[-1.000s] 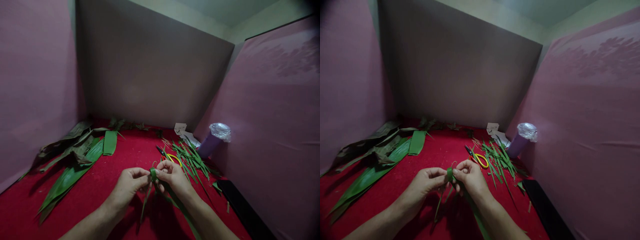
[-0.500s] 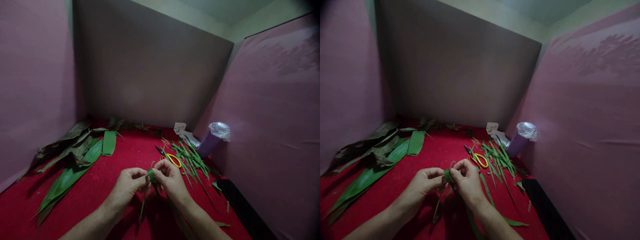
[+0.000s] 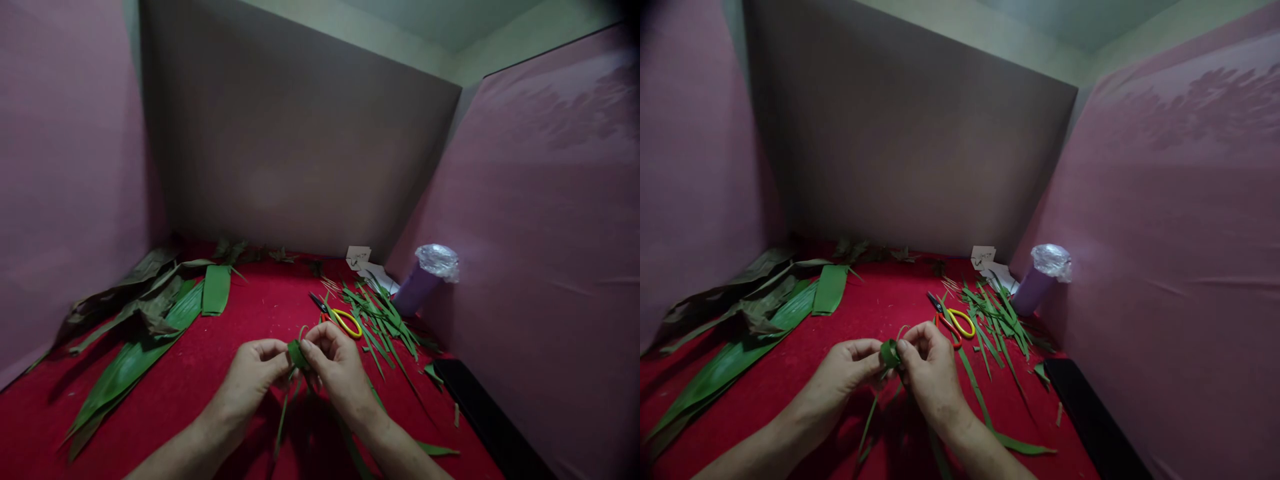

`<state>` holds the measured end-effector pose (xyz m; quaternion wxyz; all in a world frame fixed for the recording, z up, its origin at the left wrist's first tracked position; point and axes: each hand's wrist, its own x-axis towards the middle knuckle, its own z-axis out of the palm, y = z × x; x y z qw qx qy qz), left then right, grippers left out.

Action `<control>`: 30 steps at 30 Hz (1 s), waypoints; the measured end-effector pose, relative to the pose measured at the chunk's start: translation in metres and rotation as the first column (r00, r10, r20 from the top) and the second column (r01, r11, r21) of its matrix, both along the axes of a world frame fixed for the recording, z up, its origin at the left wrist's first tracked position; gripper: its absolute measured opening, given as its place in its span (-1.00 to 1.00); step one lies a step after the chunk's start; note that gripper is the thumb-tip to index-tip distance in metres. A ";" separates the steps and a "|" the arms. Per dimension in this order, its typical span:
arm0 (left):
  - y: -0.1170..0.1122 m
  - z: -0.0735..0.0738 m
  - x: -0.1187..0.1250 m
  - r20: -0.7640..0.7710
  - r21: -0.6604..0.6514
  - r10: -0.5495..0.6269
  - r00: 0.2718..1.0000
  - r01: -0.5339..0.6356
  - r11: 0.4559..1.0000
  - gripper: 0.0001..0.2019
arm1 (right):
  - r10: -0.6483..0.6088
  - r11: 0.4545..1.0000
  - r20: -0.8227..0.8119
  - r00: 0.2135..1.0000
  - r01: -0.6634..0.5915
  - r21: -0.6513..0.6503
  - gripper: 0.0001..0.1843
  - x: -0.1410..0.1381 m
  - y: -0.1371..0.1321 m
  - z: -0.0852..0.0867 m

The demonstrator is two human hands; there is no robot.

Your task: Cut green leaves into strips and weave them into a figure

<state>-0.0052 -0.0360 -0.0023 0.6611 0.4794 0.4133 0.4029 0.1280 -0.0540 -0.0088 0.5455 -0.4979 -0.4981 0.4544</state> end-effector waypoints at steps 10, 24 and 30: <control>0.006 -0.007 -0.002 0.056 -0.029 0.100 0.993 -0.099 0.995 -0.77 | -0.287 0.864 0.701 0.653 -0.139 0.484 -0.82 0.002 -0.024 0.021; 0.005 -0.005 -0.002 0.086 0.007 0.056 0.995 -0.057 0.998 -0.79 | -0.217 0.921 0.604 0.767 -0.044 0.387 -0.89 -0.003 -0.014 0.017; 0.005 -0.004 -0.003 0.069 0.032 0.047 0.996 -0.050 0.998 -0.80 | -0.083 0.983 0.415 0.906 0.006 0.183 -0.84 0.001 -0.008 0.011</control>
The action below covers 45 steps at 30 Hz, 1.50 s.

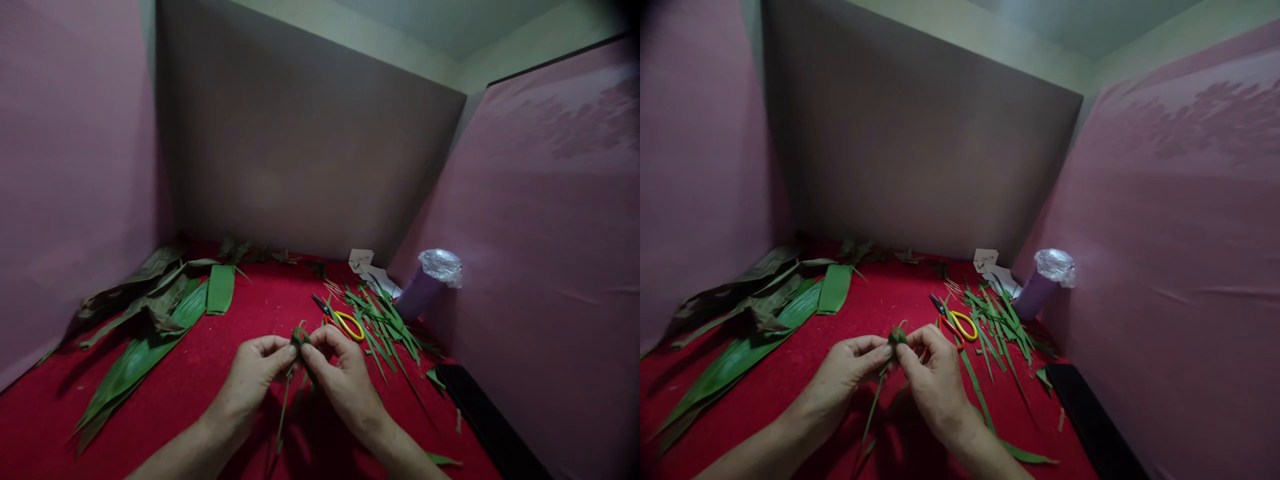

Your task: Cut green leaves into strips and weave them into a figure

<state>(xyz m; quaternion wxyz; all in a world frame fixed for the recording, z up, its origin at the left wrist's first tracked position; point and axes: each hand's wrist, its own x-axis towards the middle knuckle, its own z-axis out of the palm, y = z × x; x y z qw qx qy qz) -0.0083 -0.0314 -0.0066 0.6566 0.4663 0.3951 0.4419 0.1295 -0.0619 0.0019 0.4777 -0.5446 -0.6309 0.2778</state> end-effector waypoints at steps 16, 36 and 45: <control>0.000 -0.002 0.001 -0.019 -0.061 -0.027 0.999 0.025 0.998 -0.79 | 0.047 0.982 -0.542 0.839 -0.136 -0.127 -0.75 0.008 0.015 -0.023; -0.002 0.000 0.003 -0.070 -0.072 -0.034 0.997 0.029 0.997 -0.79 | -0.004 0.999 -0.279 0.960 0.018 0.047 -0.92 0.003 0.007 -0.009; -0.002 -0.002 0.003 -0.087 -0.092 -0.044 0.995 0.036 0.995 -0.79 | -0.057 0.998 -0.397 0.916 0.053 -0.021 -0.94 0.006 0.014 -0.012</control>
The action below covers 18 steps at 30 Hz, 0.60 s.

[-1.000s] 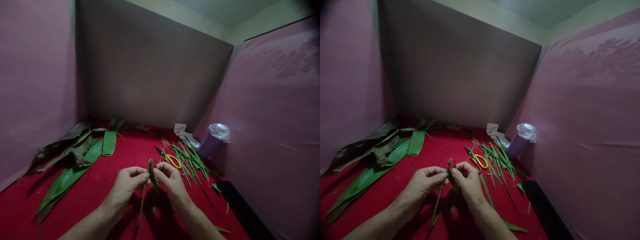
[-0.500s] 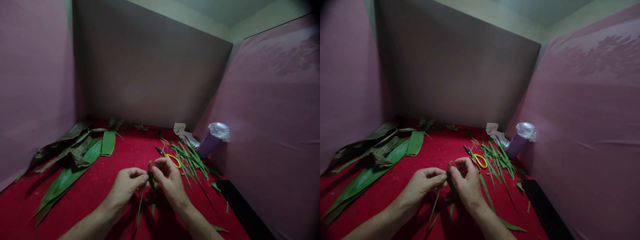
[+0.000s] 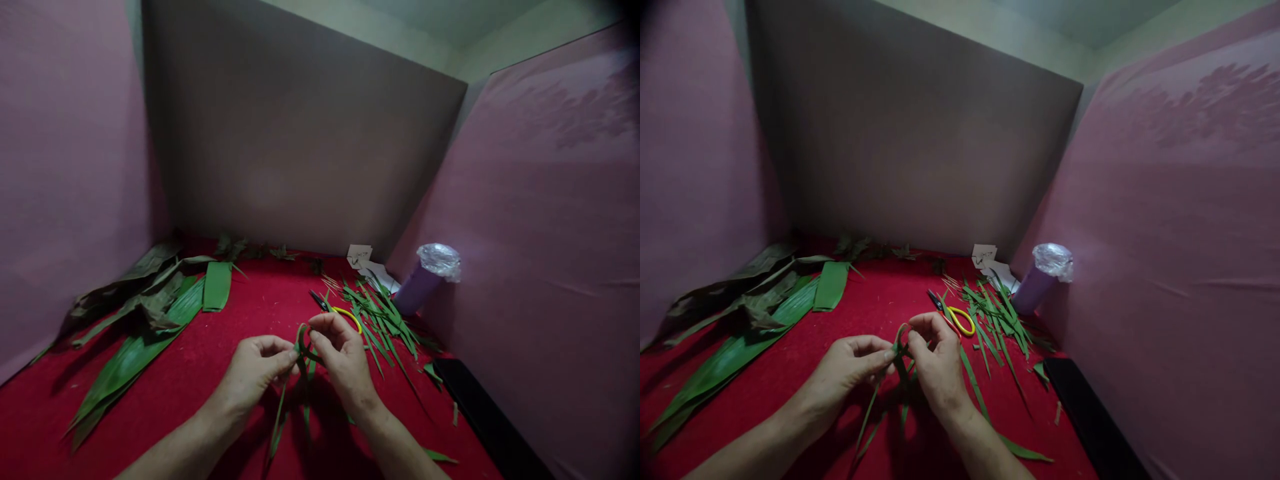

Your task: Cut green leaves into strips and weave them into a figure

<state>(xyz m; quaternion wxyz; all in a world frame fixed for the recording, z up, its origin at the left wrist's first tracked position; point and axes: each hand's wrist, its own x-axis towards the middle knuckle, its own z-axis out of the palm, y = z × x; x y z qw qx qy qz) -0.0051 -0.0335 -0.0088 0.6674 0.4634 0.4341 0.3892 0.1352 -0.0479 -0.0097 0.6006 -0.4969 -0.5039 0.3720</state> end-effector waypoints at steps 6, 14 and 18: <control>0.000 0.002 0.001 -0.020 0.014 0.005 1.000 -0.005 1.000 -0.80 | -0.043 0.999 -0.022 0.999 0.042 -0.004 -0.96 -0.001 0.001 -0.002; 0.000 0.003 0.002 -0.043 0.061 -0.026 0.999 0.028 0.998 -0.82 | -0.109 0.994 -0.027 0.994 0.108 -0.019 -0.97 -0.001 0.000 -0.007; -0.001 0.006 0.002 -0.072 0.065 -0.043 0.996 0.048 0.997 -0.83 | -0.118 0.993 -0.074 0.990 0.118 -0.009 -0.94 0.001 0.002 -0.009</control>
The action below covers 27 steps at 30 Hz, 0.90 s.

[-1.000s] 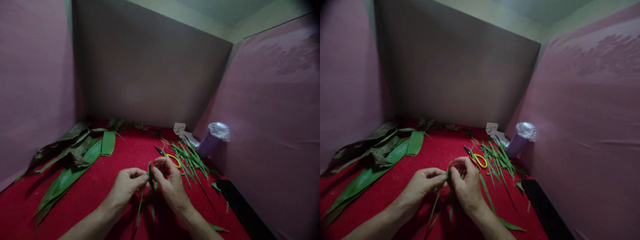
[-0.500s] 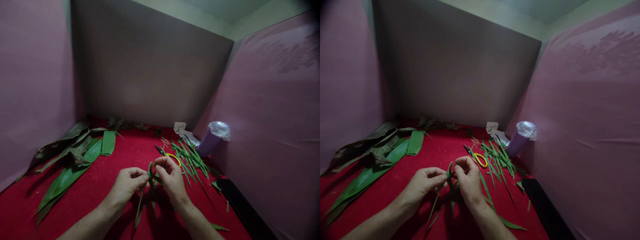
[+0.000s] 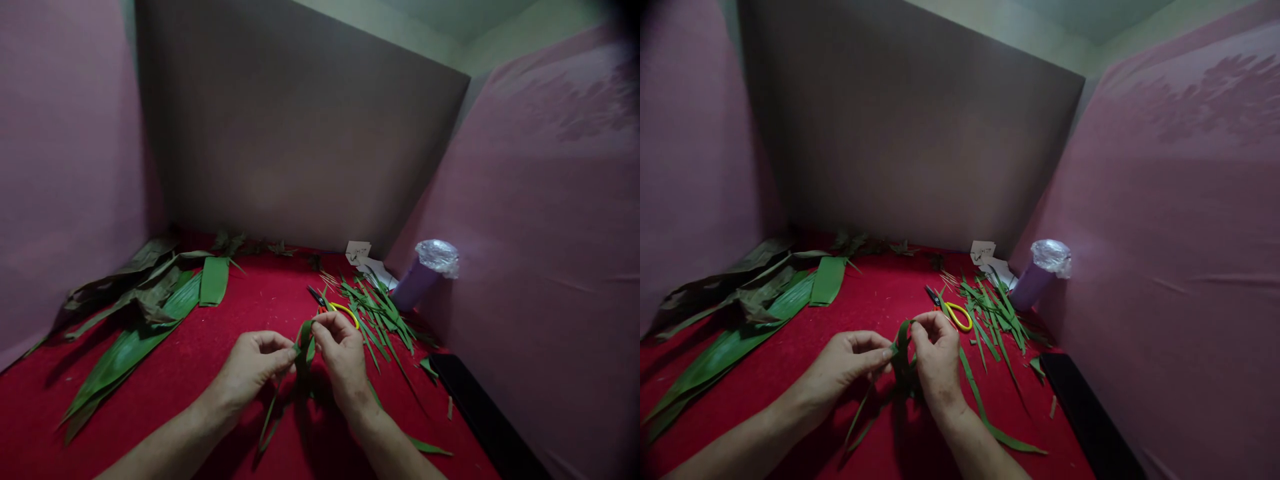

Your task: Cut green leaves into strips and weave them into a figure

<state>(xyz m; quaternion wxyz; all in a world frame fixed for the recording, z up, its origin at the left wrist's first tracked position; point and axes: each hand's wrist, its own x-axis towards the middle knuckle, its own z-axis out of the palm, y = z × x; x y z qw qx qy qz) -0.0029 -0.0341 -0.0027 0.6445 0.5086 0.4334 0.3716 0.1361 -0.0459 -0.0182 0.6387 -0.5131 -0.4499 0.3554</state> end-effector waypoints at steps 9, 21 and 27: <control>-0.001 0.003 -0.002 0.054 -0.007 -0.102 0.993 0.102 0.995 -0.84 | 0.149 0.983 -0.141 0.979 -0.162 -0.084 -0.85 0.009 -0.005 0.008; 0.001 0.001 -0.006 0.135 0.061 -0.089 0.987 0.081 0.995 -0.88 | 0.217 0.976 0.003 0.976 -0.217 -0.030 -0.78 0.011 -0.016 0.011; 0.002 -0.004 -0.005 0.155 -0.019 0.004 0.988 -0.001 1.000 -0.86 | -0.084 0.937 0.446 0.891 -0.081 0.340 -0.74 0.013 -0.028 0.008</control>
